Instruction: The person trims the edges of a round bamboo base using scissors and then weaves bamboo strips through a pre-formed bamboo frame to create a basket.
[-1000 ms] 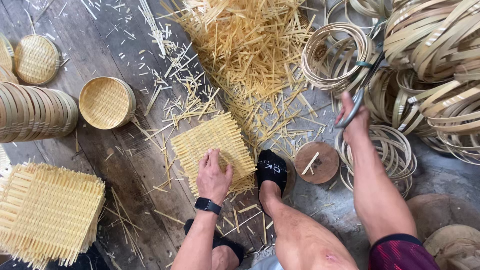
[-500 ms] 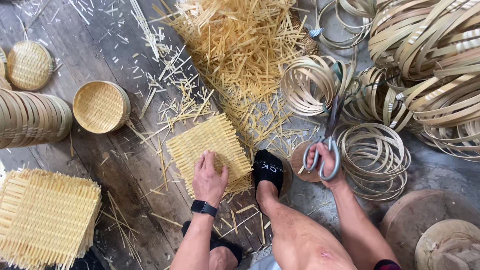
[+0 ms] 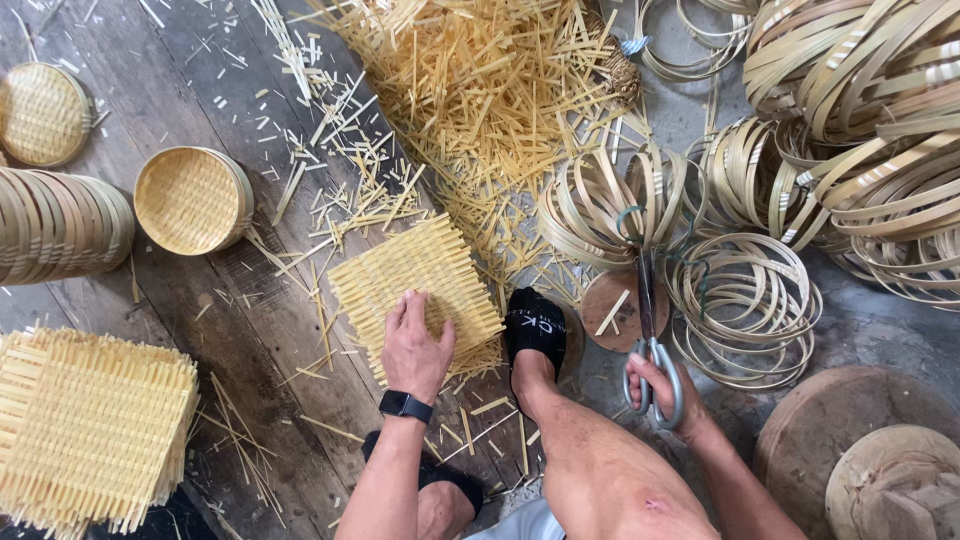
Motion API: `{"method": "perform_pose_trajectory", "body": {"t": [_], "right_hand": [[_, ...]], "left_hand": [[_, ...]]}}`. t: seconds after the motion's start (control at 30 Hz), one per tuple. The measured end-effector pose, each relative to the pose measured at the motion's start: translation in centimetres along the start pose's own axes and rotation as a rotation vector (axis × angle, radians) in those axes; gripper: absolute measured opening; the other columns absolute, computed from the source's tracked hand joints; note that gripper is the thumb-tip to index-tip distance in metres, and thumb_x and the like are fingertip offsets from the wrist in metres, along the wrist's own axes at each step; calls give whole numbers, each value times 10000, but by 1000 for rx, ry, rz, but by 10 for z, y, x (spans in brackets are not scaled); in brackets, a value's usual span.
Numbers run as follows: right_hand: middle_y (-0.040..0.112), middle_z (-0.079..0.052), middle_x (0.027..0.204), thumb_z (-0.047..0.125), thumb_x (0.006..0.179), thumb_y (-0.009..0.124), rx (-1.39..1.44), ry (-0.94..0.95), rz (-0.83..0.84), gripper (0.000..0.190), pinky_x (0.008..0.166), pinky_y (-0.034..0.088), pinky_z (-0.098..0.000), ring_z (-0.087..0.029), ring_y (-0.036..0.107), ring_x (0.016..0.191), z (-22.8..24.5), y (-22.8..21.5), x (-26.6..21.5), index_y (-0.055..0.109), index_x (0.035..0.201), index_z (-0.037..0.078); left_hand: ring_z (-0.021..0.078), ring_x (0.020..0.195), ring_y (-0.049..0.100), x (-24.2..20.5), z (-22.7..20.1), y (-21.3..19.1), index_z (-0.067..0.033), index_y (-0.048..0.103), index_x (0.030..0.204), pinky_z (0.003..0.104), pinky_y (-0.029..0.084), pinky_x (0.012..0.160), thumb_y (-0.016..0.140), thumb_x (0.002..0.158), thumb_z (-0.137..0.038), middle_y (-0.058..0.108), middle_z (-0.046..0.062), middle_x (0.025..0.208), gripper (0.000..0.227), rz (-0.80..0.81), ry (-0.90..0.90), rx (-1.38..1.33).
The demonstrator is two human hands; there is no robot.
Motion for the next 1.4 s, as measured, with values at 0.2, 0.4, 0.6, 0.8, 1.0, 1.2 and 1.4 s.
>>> {"method": "perform_pose_trajectory", "body": {"t": [0.2, 0.4, 0.6, 0.8, 1.0, 1.2, 1.4], "right_hand": [[604, -47, 642, 378, 939, 626, -330, 29, -32, 376, 519, 483, -311, -148, 581, 554, 7, -10, -31, 620, 865, 10], [586, -78, 571, 433, 918, 648, -541, 105, -118, 461, 479, 473, -337, -178, 564, 499, 8, -15, -34, 617, 784, -8], [569, -30, 627, 463, 909, 640, -60, 270, -8, 428, 471, 466, -309, -150, 550, 521, 9, -6, -34, 622, 859, 38], [556, -26, 648, 531, 918, 602, 87, 322, 30, 488, 465, 457, -306, -154, 542, 528, 24, -6, -4, 615, 873, 45], [551, -42, 643, 596, 920, 583, 72, 427, 25, 573, 462, 445, -291, -149, 507, 514, 48, -4, -1, 634, 818, 34], [558, -41, 614, 607, 906, 609, 39, 464, 3, 585, 422, 435, -246, -127, 505, 471, 79, -10, 26, 632, 780, 36], [509, 0, 569, 555, 907, 685, 49, 541, 4, 520, 379, 405, -215, -105, 476, 430, 82, -25, 64, 595, 743, 70]], "left_hand": [[342, 1311, 558, 0, 1, 2, -77, 608, 1294, 434, 537, 985, 795, 805, -253, 626, 206, 1376, 552, -10, -7, 13], [331, 1301, 568, -1, 1, 1, -77, 615, 1290, 428, 548, 975, 796, 798, -247, 639, 192, 1372, 551, -17, -9, -2], [336, 1305, 564, 0, 2, 0, -80, 622, 1280, 433, 541, 991, 804, 804, -264, 647, 181, 1367, 542, -27, 17, 0], [328, 1315, 561, -3, 4, 2, -74, 611, 1312, 435, 540, 985, 792, 814, -267, 641, 189, 1369, 563, -2, -21, -19], [340, 1323, 551, -2, 5, 2, -80, 616, 1305, 441, 533, 1003, 796, 810, -263, 644, 183, 1370, 557, -3, -13, -20], [340, 1329, 551, -3, 7, 3, -79, 613, 1314, 442, 537, 1002, 798, 816, -262, 644, 189, 1370, 561, 3, -9, -23], [332, 1313, 562, -2, 6, 1, -96, 617, 1308, 441, 548, 967, 808, 804, -264, 647, 168, 1374, 565, -4, -20, -24]]}}
Point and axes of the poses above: each hand's wrist, its own x-axis towards the middle knuckle, its own y-axis out of the palm, z = x × y, the point moved 1 cm from there along x, towards the middle knuckle
